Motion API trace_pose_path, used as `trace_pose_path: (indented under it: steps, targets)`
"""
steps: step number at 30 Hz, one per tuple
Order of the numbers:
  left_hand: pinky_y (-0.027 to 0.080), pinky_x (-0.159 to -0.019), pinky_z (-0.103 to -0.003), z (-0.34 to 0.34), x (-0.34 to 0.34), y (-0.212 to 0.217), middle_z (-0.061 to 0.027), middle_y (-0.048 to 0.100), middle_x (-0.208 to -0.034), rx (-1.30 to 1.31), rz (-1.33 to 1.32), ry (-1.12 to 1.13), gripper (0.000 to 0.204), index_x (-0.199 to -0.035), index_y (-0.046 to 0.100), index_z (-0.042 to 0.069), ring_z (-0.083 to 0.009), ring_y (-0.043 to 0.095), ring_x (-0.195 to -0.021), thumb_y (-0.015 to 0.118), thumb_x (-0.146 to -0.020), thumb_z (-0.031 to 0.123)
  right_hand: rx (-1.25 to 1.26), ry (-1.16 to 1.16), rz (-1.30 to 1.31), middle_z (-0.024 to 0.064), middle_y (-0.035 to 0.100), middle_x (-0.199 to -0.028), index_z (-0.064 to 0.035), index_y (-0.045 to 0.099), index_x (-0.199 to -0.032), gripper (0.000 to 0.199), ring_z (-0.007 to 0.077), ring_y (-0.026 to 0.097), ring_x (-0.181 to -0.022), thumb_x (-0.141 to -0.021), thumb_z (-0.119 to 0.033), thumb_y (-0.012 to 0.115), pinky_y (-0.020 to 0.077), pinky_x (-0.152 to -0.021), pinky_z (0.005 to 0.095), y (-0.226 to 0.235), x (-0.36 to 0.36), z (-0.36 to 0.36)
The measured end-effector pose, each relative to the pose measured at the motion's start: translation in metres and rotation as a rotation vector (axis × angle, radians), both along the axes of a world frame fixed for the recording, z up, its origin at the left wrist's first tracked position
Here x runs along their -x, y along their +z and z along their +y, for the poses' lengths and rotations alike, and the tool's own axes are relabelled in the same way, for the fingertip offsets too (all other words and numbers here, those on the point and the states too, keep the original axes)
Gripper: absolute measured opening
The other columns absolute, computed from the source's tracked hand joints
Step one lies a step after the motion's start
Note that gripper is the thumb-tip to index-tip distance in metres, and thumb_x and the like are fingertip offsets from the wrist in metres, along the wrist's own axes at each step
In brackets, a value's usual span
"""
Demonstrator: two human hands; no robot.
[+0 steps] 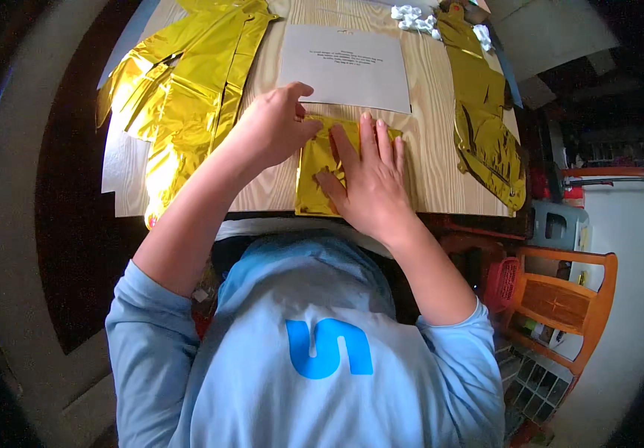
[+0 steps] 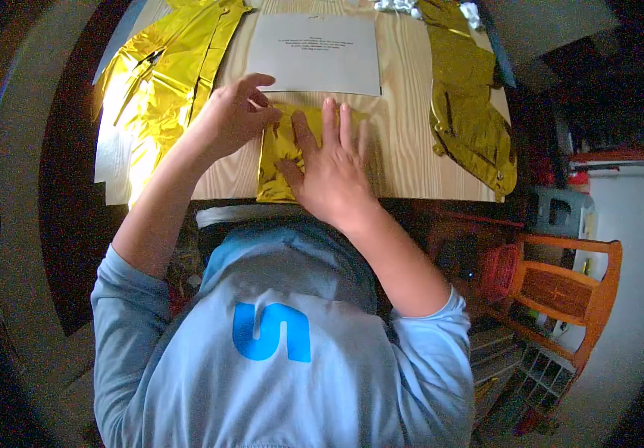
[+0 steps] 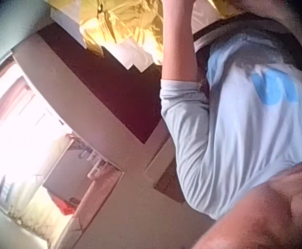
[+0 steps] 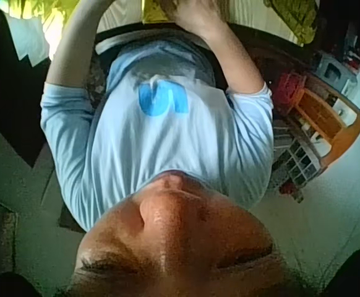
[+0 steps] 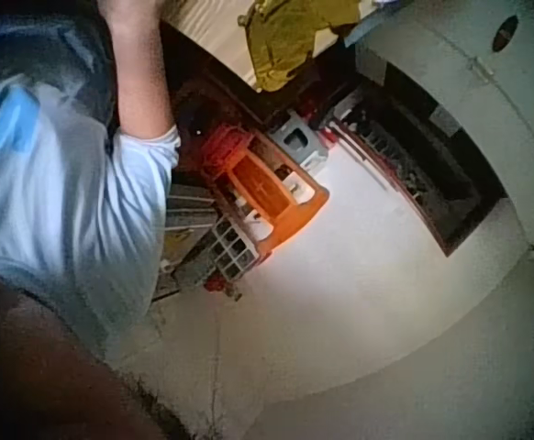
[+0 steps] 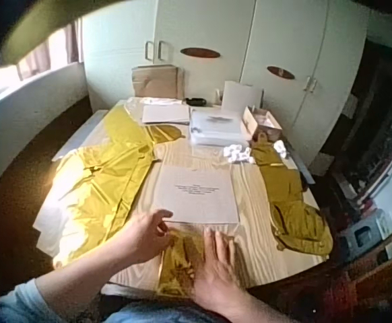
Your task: Folding gold foil balloons and inserting them into plastic sleeves with cardboard backings.
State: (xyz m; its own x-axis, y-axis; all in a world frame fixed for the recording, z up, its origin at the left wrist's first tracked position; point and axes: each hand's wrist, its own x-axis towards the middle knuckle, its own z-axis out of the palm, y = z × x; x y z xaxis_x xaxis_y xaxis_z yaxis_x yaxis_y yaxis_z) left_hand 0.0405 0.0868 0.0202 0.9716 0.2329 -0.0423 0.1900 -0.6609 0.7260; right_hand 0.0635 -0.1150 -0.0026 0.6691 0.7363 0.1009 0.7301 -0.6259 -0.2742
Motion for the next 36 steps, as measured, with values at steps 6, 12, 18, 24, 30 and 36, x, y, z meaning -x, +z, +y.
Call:
trace_pose_path:
  steps: [6,12,18,24,30,36]
  targets:
    - [0.055,-0.086,-0.040,-0.005,-0.001,0.007,-0.0189,0.071,-0.102,0.108,0.117,-0.039,0.056,-0.128,0.058,-0.001,-0.0320,0.070,-0.096,0.074,-0.079,0.020,-0.018,0.029,-0.022,0.0324,0.022,-0.155,-0.0125,0.039,-0.151,0.070,0.0505,0.021,-0.145,-0.093,-0.047,0.059,0.0147,-0.115,0.0654,-0.001,0.004,-0.022]
    - [0.056,-0.080,-0.037,-0.009,-0.012,0.008,-0.0177,0.070,-0.097,-0.006,0.126,-0.136,0.055,-0.127,0.058,0.000,-0.0280,0.069,-0.090,0.076,-0.078,0.016,-0.021,0.048,-0.042,0.0319,0.025,-0.155,-0.0128,0.038,-0.151,0.069,0.0504,0.022,-0.144,-0.094,-0.048,0.056,0.0150,-0.115,0.0652,-0.002,0.001,-0.025]
    - [0.058,-0.075,-0.030,0.008,-0.040,0.016,-0.0130,0.070,-0.092,0.131,0.398,-0.273,0.055,-0.127,0.057,0.001,-0.0192,0.069,-0.084,0.080,-0.080,0.014,-0.014,0.054,-0.040,0.0315,0.025,-0.155,-0.0131,0.038,-0.152,0.068,0.0495,0.021,-0.145,-0.095,-0.048,0.053,0.0139,-0.115,0.0648,-0.001,0.000,-0.024]
    - [0.060,-0.066,-0.030,0.000,-0.036,0.007,-0.0138,0.067,-0.095,0.354,0.380,-0.103,0.056,-0.133,0.052,0.000,-0.0175,0.069,-0.081,0.075,-0.082,0.003,0.011,0.032,-0.055,0.0311,0.024,-0.156,-0.0146,0.035,-0.153,0.071,0.0488,0.020,-0.145,-0.095,-0.050,0.053,0.0111,-0.117,0.0637,-0.004,-0.001,-0.023]
    - [0.058,-0.064,-0.029,-0.005,-0.022,-0.012,-0.0138,0.063,-0.102,0.203,0.136,-0.023,0.059,-0.139,0.049,0.003,-0.0163,0.066,-0.077,0.066,-0.083,-0.004,0.031,0.005,-0.052,0.0306,0.024,-0.156,-0.0146,0.036,-0.153,0.071,0.0487,0.019,-0.146,-0.094,-0.050,0.054,0.0113,-0.117,0.0636,-0.004,0.001,-0.020]
    - [0.054,-0.063,-0.028,-0.014,-0.018,-0.020,-0.0098,0.062,-0.100,0.139,0.000,0.062,0.054,-0.134,0.055,0.006,-0.0142,0.064,-0.076,0.063,-0.082,-0.005,0.021,0.001,-0.050,0.0319,0.024,-0.155,-0.0144,0.035,-0.152,0.070,0.0517,0.023,-0.143,-0.095,-0.050,0.055,0.0148,-0.116,0.0628,-0.001,-0.005,-0.015]
